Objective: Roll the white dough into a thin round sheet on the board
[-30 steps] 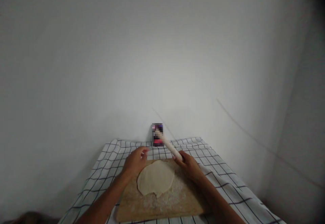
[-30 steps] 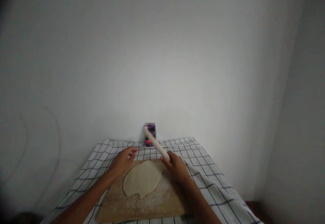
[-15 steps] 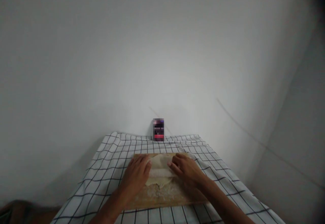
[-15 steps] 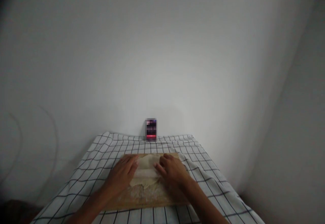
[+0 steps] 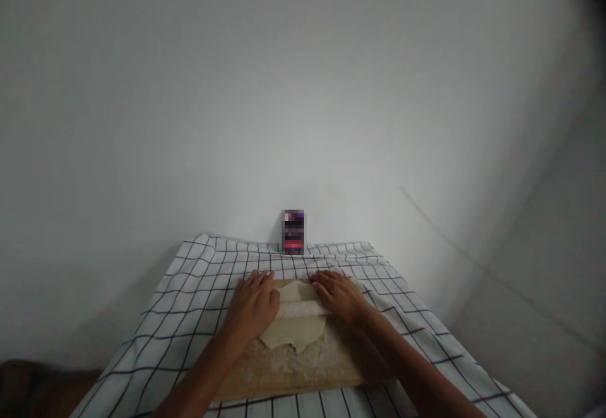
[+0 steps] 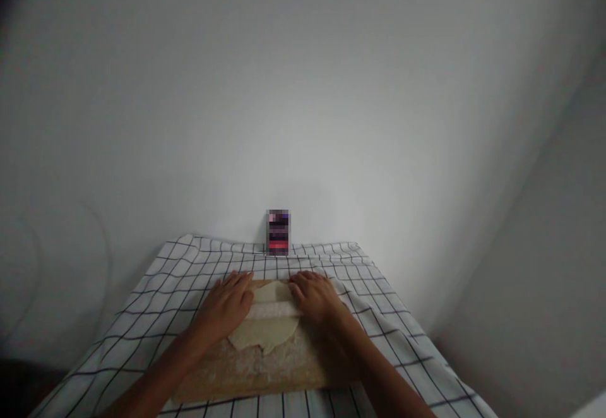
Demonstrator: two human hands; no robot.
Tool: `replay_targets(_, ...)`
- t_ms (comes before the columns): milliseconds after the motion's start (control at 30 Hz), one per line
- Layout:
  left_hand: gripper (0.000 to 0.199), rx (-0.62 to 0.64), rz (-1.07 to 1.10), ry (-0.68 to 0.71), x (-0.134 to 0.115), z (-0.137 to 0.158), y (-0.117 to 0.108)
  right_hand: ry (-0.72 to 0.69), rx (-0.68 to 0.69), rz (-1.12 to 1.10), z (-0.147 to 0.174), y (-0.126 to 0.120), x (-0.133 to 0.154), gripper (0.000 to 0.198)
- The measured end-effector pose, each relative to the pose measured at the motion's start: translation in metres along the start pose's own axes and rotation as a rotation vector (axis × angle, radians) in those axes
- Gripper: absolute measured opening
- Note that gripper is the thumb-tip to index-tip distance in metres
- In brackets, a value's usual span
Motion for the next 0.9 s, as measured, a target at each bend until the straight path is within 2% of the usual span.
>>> replay_targets(100,0.045,-0.04,-0.035,0.079,-0.007,0.005,-0.004,0.007,0.011,0.008,0.015,0.0,0.007,0.039)
replay_targets(267,0.044,-0.131,-0.021,0.215,-0.016,0.019,-0.01,0.147,-0.027,0.051,0.038,-0.008,0.015,0.042)
replay_targets(400,0.043,-0.183,-0.01,0.314,-0.024,0.035,-0.018,0.174,-0.045,0.058,0.059,-0.007,0.03,0.045)
replay_targets(600,0.044,-0.167,0.063,0.324,-0.025,0.049,-0.023,0.234,-0.101,0.087,0.09,-0.009,0.05,0.05)
replay_targets(733,0.044,-0.138,0.008,0.333,-0.026,0.048,-0.021,0.221,-0.079,0.073,0.081,-0.01,0.048,0.049)
replay_targets(900,0.039,-0.128,-0.087,0.272,-0.028,0.025,-0.021,0.226,-0.026,0.065,0.039,-0.011,0.022,0.049)
Point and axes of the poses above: each hand's wrist, its own z-axis away from the middle knuckle, its own y-axis out of the palm, x = y × z, the point moved 9 cm from there along -z, towards the middle knuckle, and after that the axes turned 5 degrees about -z, right-handed, at the moved point
